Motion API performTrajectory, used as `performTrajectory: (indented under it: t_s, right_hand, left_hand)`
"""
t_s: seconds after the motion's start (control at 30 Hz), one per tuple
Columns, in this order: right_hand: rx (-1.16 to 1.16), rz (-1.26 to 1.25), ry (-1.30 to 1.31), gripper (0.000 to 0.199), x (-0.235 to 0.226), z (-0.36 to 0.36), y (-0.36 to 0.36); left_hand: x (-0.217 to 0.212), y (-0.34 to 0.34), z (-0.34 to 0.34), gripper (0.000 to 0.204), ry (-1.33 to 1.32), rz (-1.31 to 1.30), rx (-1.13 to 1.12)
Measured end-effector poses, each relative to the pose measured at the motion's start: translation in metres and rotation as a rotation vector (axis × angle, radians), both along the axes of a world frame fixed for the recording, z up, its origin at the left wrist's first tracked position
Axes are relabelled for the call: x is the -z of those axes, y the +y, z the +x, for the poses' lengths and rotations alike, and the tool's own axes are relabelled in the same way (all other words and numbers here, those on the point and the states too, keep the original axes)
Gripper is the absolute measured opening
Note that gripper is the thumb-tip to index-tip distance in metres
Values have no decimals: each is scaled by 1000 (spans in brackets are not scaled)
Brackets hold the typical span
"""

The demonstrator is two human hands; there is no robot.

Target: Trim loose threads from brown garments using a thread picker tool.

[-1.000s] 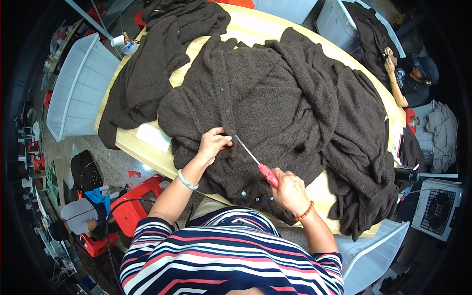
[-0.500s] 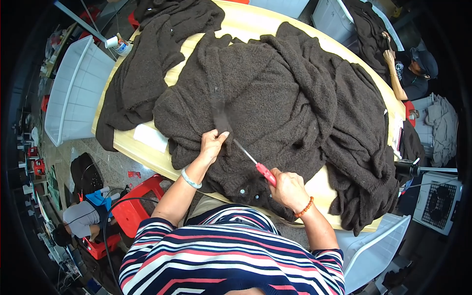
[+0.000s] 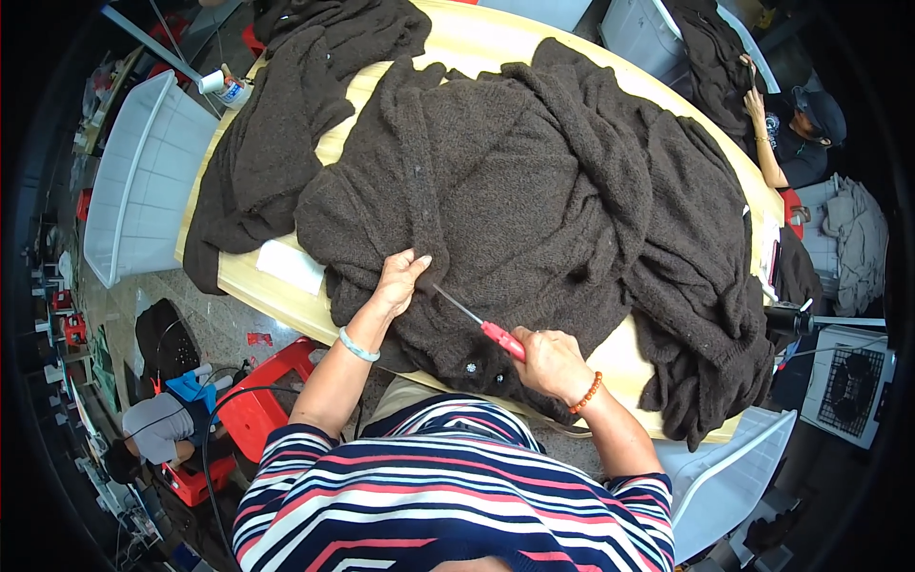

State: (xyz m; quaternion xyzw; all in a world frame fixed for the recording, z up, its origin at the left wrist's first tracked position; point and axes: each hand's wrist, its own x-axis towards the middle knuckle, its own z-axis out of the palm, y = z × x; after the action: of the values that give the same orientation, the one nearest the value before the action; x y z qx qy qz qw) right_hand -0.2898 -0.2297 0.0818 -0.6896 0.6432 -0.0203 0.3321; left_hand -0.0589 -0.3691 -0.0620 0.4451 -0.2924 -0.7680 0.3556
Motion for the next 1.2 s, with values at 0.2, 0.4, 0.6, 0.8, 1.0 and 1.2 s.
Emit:
performTrajectory:
  t_s: [0.2, 0.4, 0.6, 0.8, 1.0, 1.2]
  right_hand:
    - [164, -74, -42, 16, -4, -4, 2]
    - [180, -116, -51, 15, -5, -1, -2]
    - [212, -80, 1, 14, -13, 2, -28]
    - [148, -148, 3, 16, -8, 7, -49]
    - [104, -106, 24, 17, -6, 5, -47]
    - [174, -123, 15, 14, 1, -7, -32]
  left_hand:
    - [-31, -14, -14, 37, -579, -532, 73]
    - [-18, -61, -29, 39, -701, -645, -107]
    - [0, -57, -29, 10, -235, -294, -83]
    - [20, -54, -20, 10, -297, -427, -48]
    - [5, -48, -17, 10, -244, -406, -62]
    - [-31, -21, -14, 27, -748, -671, 164]
